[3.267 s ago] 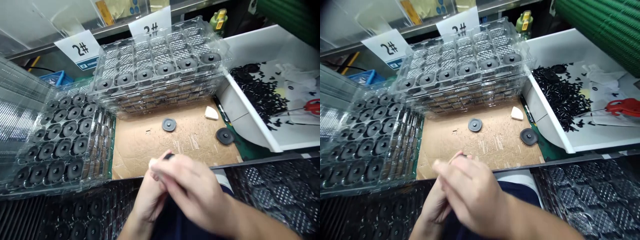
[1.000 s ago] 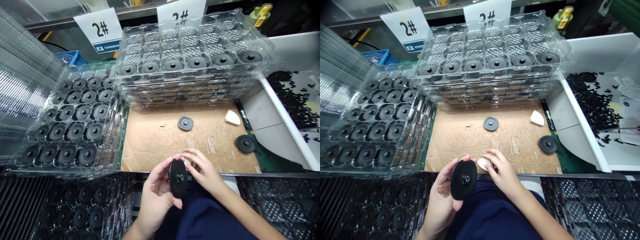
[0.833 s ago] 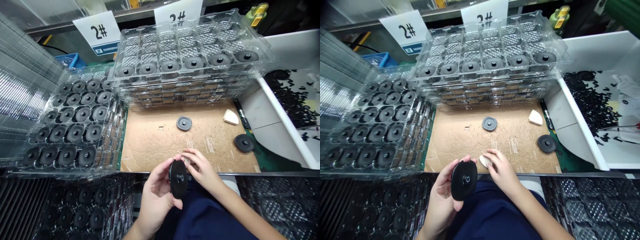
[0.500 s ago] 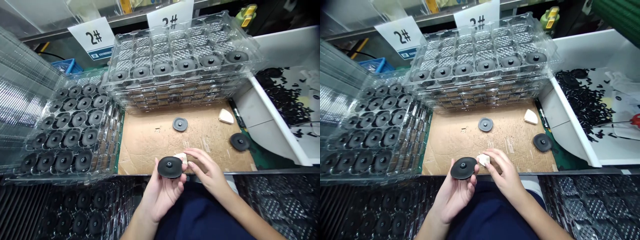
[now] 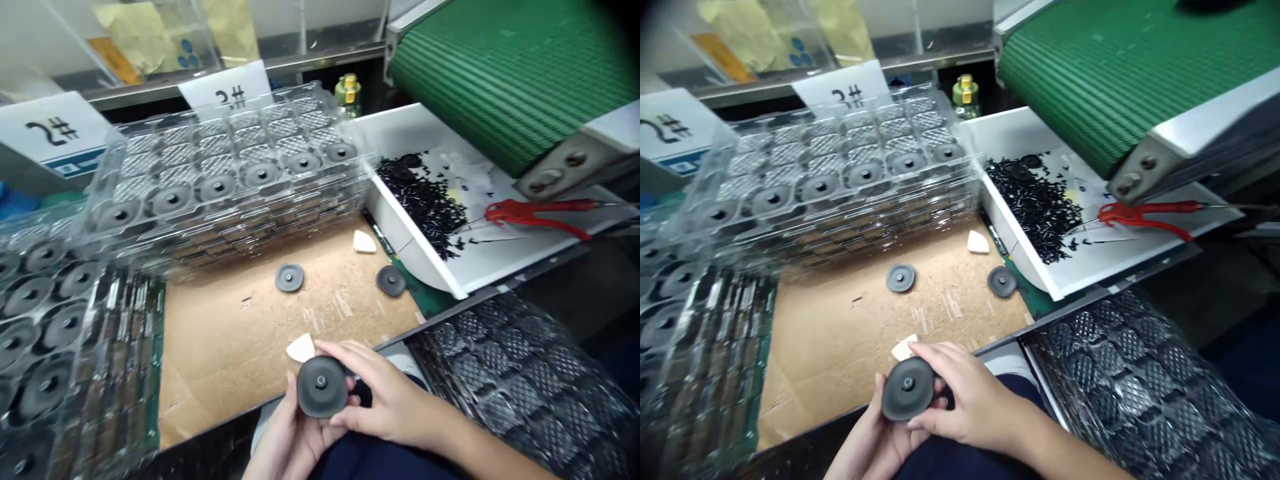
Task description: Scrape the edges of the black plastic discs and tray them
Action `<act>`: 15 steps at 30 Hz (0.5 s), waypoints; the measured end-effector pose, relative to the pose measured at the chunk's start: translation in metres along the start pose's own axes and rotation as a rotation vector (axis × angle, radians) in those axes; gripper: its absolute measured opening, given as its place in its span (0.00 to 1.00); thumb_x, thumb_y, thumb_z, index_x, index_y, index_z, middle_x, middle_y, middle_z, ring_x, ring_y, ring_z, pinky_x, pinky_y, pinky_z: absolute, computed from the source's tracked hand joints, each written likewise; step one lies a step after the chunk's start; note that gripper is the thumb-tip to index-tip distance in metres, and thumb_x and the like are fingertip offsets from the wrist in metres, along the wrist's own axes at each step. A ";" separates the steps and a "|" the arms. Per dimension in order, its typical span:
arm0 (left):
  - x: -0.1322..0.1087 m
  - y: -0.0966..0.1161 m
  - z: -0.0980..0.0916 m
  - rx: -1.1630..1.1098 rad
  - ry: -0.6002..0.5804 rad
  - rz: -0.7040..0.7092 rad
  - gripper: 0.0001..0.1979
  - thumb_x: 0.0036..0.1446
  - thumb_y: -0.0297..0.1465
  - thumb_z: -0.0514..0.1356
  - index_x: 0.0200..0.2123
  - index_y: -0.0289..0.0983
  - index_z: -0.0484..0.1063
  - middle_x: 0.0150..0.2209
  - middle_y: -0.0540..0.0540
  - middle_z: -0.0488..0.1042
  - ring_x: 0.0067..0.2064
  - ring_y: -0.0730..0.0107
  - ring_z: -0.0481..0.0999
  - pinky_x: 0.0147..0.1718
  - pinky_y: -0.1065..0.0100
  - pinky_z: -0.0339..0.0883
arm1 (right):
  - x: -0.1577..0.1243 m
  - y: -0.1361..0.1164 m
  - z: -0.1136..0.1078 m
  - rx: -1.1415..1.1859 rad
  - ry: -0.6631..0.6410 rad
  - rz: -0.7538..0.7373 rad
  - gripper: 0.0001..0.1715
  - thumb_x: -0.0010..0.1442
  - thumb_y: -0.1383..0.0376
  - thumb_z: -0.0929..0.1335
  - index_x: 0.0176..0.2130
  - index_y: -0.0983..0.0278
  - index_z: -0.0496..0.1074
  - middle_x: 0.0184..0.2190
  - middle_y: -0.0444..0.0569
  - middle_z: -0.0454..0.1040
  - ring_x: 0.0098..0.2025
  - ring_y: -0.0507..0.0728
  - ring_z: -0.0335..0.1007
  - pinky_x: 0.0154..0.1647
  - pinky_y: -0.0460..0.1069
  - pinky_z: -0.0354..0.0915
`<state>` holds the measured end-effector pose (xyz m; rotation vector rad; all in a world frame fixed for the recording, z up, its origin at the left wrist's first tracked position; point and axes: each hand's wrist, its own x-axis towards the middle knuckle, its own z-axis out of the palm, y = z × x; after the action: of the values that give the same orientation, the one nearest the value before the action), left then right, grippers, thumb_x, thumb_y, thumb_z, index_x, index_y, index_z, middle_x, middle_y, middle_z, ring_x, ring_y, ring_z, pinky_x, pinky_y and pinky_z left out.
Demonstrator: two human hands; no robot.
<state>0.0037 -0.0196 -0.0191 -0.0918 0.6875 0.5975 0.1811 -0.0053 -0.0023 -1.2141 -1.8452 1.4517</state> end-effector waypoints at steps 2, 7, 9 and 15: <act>0.008 -0.004 0.001 0.096 -0.002 -0.083 0.26 0.52 0.48 0.57 0.46 0.35 0.75 0.45 0.37 0.79 0.44 0.59 0.79 0.44 0.65 0.70 | -0.022 0.013 -0.010 -0.039 0.116 0.054 0.39 0.54 0.56 0.70 0.61 0.62 0.59 0.55 0.56 0.68 0.57 0.62 0.63 0.57 0.58 0.62; 0.026 -0.003 0.009 0.218 0.054 -0.146 0.18 0.54 0.40 0.60 0.46 0.37 0.75 0.47 0.39 0.78 0.45 0.61 0.78 0.44 0.64 0.68 | -0.076 0.079 -0.037 -0.417 0.824 0.304 0.28 0.57 0.55 0.67 0.56 0.58 0.64 0.51 0.52 0.71 0.52 0.62 0.68 0.53 0.58 0.66; 0.031 0.001 0.017 0.240 0.093 -0.120 0.15 0.55 0.36 0.61 0.44 0.36 0.76 0.45 0.40 0.79 0.45 0.62 0.78 0.45 0.64 0.67 | -0.083 0.108 -0.055 -0.508 1.022 0.372 0.28 0.58 0.52 0.65 0.55 0.60 0.63 0.50 0.56 0.69 0.54 0.65 0.65 0.54 0.63 0.63; 0.033 0.005 0.035 0.286 0.199 -0.067 0.13 0.54 0.36 0.62 0.40 0.36 0.76 0.42 0.41 0.80 0.44 0.63 0.78 0.45 0.65 0.65 | -0.069 0.163 -0.088 -0.607 1.216 0.344 0.37 0.56 0.42 0.62 0.51 0.68 0.64 0.48 0.66 0.66 0.57 0.73 0.57 0.56 0.71 0.55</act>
<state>0.0411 0.0104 -0.0116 0.0927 0.9530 0.4244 0.3409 -0.0147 -0.1180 -2.0994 -1.1795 0.0202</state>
